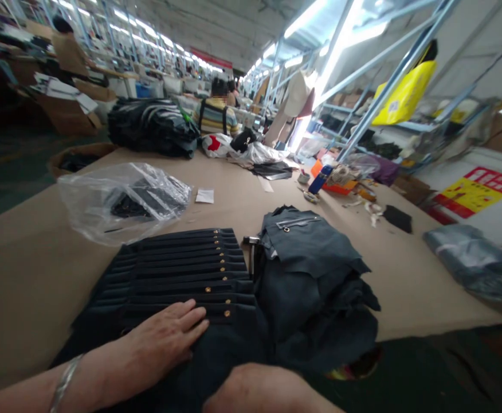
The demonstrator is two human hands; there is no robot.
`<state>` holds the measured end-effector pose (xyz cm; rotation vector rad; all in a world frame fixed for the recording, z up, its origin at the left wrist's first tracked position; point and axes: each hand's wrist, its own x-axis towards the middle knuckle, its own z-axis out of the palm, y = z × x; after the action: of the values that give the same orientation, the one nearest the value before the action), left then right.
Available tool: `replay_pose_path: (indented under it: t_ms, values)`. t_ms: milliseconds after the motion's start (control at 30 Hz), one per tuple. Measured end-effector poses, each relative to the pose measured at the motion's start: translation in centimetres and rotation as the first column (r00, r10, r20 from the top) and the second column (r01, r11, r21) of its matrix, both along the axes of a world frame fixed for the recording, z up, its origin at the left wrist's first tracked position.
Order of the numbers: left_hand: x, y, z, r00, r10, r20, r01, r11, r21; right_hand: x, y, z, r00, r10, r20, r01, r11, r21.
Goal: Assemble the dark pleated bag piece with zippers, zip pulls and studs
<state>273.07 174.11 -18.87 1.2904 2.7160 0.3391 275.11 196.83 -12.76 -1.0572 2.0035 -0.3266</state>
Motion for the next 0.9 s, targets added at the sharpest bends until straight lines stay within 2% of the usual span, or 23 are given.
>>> replay_pose_path:
  t_ms: [33, 67, 100, 167, 200, 233, 300, 367, 433, 567, 700, 800, 900]
  values:
    - [0.0, 0.0, 0.2, 0.999, 0.019, 0.049, -0.018, 1.000, -0.001, -1.2, 0.7, 1.1, 0.998, 0.004, 0.055, -0.002, 0.999, -0.041]
    - [0.0, 0.1, 0.5, 0.994, 0.033, 0.100, -0.032, 0.999, -0.006, -2.9, 1.4, 2.3, 0.995, -0.069, 0.069, 0.075, 0.994, -0.085]
    - [0.0, 0.2, 1.0, 0.988, 0.041, 0.149, -0.039, 0.999, -0.014, -5.1, 2.2, 3.4, 0.980, -0.198, 0.033, 0.200, 0.972, -0.125]
    - [0.0, 0.3, 2.5, 0.968, 0.060, 0.243, -0.046, 0.997, -0.065, -10.7, 4.1, 5.1, 0.877, -0.441, -0.189, 0.405, 0.892, -0.199]
    - [0.0, 0.4, 3.3, 0.955, 0.074, 0.286, -0.046, 0.994, -0.104, -13.9, 5.2, 5.4, 0.790, -0.482, -0.379, 0.426, 0.876, -0.226]
    - [0.0, 0.5, 4.2, 0.942, 0.093, 0.324, -0.046, 0.988, -0.149, -17.2, 6.4, 5.5, 0.661, -0.461, -0.592, 0.428, 0.880, -0.207]
    - [0.0, 0.8, 5.8, 0.918, 0.139, 0.371, -0.055, 0.972, -0.227, -23.4, 8.9, 4.9, 0.531, -0.466, -0.708, 0.507, 0.844, -0.175]
    - [0.0, 1.1, 7.0, 0.913, 0.158, 0.376, -0.066, 0.967, -0.247, -28.2, 11.3, 3.7, 0.457, -0.461, -0.760, 0.593, 0.795, -0.126]
    - [-0.2, 1.4, 7.8, 0.919, 0.162, 0.361, -0.078, 0.969, -0.236, -31.0, 13.1, 2.2, 0.430, -0.440, -0.789, 0.648, 0.759, -0.070]
    - [-0.4, 1.4, 8.0, 0.923, 0.144, 0.357, -0.072, 0.976, -0.206, -32.3, 14.6, 0.2, 0.440, -0.377, -0.815, 0.648, 0.762, -0.002]
    - [-0.4, 1.1, 7.1, 0.914, 0.156, 0.375, -0.076, 0.973, -0.219, -31.6, 14.8, -0.3, 0.436, -0.337, -0.835, 0.619, 0.786, 0.006]
    - [-0.2, 0.8, 6.0, 0.908, 0.147, 0.391, -0.065, 0.974, -0.216, -30.9, 14.9, 0.7, 0.376, -0.322, -0.869, 0.614, 0.789, -0.027]
    - [-0.4, 0.2, 4.9, 0.920, 0.120, 0.373, -0.090, 0.991, -0.096, -29.7, 14.7, 3.8, 0.225, -0.338, -0.914, 0.624, 0.770, -0.131]
